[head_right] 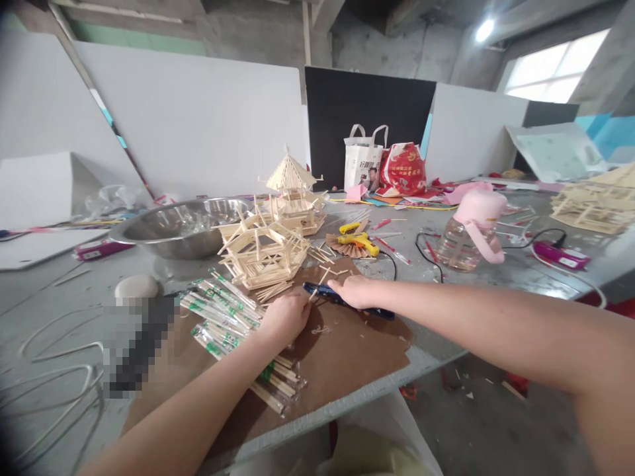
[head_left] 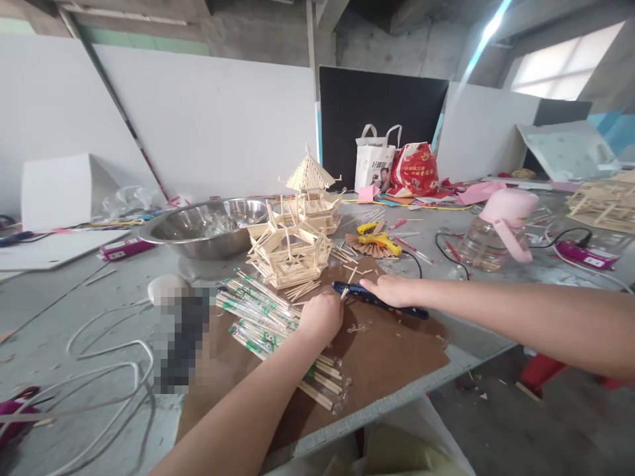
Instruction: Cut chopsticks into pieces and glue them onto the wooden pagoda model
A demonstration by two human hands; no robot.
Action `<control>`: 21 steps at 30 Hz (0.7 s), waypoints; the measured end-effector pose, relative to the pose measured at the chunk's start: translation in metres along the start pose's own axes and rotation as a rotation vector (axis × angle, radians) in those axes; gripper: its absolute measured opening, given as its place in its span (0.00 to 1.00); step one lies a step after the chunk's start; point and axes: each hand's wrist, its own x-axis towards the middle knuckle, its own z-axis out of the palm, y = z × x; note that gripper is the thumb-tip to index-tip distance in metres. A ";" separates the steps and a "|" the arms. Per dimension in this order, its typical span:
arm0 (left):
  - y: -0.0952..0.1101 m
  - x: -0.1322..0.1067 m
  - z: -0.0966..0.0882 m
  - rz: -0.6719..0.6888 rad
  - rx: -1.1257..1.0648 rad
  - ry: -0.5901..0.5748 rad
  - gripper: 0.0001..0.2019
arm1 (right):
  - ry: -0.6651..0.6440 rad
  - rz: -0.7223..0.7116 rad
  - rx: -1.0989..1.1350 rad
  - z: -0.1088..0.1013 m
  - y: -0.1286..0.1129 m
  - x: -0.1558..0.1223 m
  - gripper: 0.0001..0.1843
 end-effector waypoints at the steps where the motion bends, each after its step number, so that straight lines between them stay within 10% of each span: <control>1: 0.000 0.000 0.000 -0.006 0.002 0.001 0.14 | -0.008 0.010 0.001 0.000 0.000 0.001 0.42; 21: 0.001 0.001 -0.002 -0.047 -0.007 0.021 0.14 | 0.072 0.070 0.023 0.022 0.009 0.000 0.44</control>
